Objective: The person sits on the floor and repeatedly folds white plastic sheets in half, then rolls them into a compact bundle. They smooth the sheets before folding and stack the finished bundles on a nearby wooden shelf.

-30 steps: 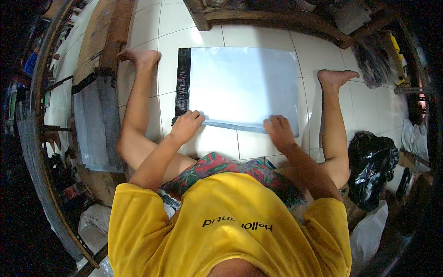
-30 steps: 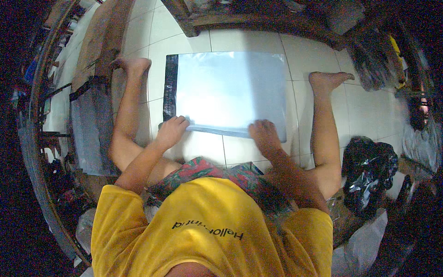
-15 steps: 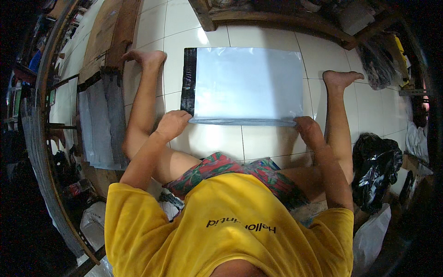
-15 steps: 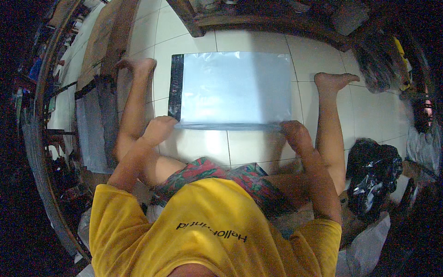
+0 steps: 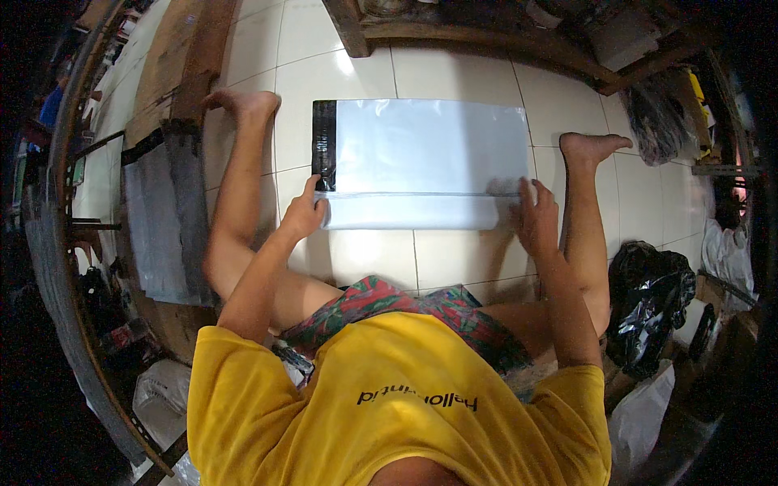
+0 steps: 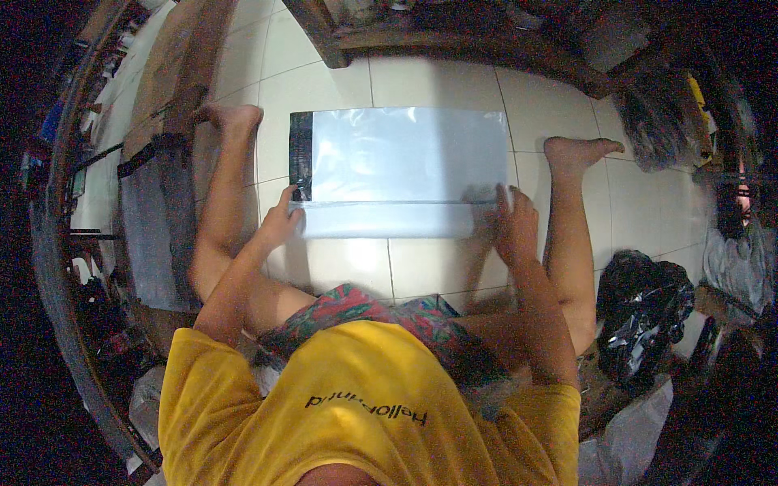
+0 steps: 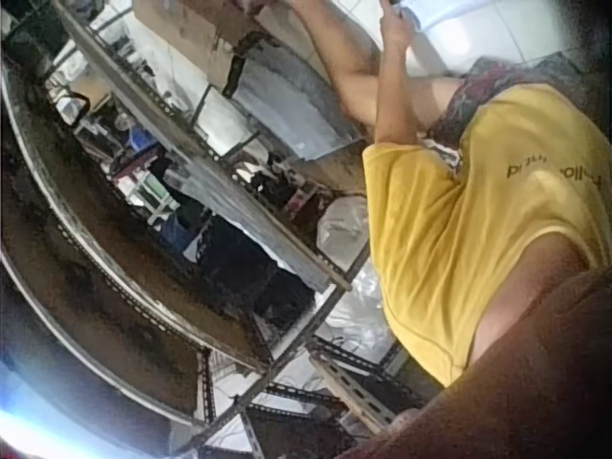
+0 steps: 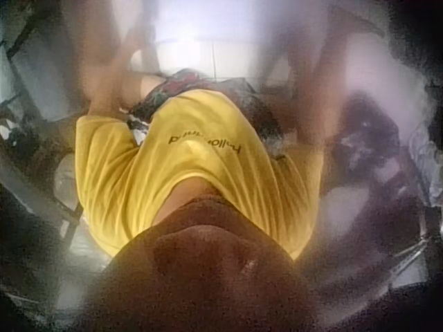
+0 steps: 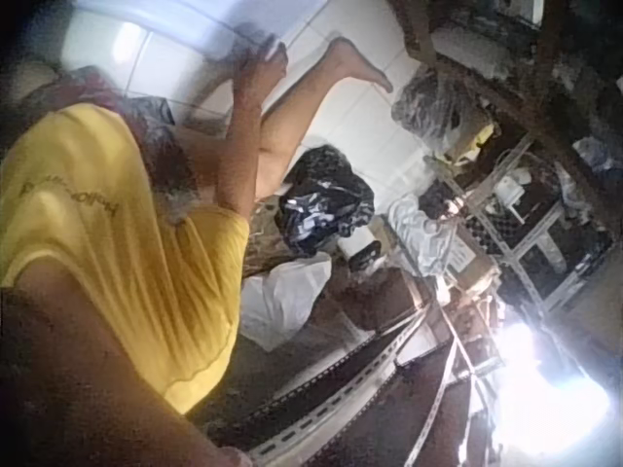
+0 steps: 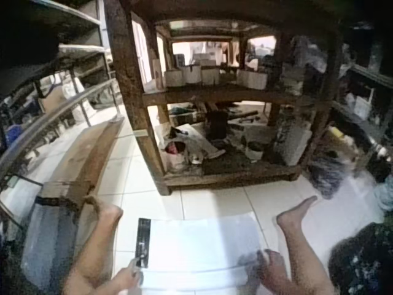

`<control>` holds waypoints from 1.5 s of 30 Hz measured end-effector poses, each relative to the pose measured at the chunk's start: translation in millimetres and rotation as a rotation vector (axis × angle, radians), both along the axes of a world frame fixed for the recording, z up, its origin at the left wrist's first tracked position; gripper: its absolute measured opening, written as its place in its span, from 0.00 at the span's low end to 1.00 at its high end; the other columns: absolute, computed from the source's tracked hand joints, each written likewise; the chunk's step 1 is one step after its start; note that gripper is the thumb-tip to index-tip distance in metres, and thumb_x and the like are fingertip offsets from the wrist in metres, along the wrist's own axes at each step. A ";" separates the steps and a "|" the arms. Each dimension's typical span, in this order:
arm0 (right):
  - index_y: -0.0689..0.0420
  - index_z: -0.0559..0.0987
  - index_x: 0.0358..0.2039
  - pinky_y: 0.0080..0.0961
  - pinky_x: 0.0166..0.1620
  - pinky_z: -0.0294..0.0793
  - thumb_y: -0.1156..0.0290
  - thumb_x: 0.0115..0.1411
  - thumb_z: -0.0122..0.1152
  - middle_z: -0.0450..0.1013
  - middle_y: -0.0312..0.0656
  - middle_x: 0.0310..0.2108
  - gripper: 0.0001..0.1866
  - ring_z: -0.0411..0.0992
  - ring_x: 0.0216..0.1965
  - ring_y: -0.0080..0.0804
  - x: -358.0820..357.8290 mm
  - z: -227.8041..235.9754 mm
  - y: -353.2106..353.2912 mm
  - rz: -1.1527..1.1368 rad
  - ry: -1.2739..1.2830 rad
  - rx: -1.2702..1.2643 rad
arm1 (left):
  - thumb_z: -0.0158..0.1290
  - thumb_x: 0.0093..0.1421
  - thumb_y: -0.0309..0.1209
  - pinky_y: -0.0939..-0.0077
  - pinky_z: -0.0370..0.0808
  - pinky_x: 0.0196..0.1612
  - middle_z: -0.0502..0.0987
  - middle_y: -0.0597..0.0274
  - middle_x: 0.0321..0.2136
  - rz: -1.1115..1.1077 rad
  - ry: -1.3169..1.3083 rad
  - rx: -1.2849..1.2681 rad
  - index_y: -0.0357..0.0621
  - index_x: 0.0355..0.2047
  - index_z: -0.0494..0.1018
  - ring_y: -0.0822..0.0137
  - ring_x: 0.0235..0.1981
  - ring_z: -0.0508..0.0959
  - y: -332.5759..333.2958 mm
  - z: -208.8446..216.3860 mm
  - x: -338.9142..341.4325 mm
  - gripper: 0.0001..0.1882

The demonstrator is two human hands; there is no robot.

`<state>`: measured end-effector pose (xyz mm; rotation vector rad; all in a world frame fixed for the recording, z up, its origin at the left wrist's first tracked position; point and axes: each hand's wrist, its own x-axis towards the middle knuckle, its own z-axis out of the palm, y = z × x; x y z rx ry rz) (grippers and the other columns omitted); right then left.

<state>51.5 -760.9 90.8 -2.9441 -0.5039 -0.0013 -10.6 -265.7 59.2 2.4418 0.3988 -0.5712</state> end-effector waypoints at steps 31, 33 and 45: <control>0.53 0.65 0.53 0.48 0.45 0.75 0.60 0.68 0.56 0.74 0.62 0.39 0.18 0.76 0.41 0.59 44.1 -17.2 -4.0 -0.451 0.434 0.353 | 0.57 0.62 0.54 0.57 0.74 0.50 0.77 0.42 0.43 0.295 -0.171 0.095 0.37 0.53 0.66 0.46 0.45 0.76 -21.8 12.1 42.1 0.34; 0.55 0.67 0.55 0.47 0.49 0.74 0.65 0.67 0.57 0.70 0.61 0.50 0.19 0.75 0.46 0.54 32.8 -21.8 -4.3 -0.349 0.218 0.221 | 0.58 0.62 0.54 0.52 0.72 0.51 0.74 0.40 0.47 0.172 -0.370 0.393 0.37 0.53 0.67 0.42 0.47 0.74 -35.9 18.7 34.6 0.33; 0.52 0.63 0.67 0.53 0.66 0.61 0.65 0.54 0.67 0.62 0.53 0.65 0.41 0.59 0.66 0.54 19.2 -5.8 17.7 0.432 -0.008 -0.260 | 0.68 0.45 0.41 0.53 0.68 0.58 0.70 0.47 0.52 -0.728 -0.471 0.486 0.37 0.53 0.67 0.50 0.54 0.70 -84.7 32.5 30.7 0.38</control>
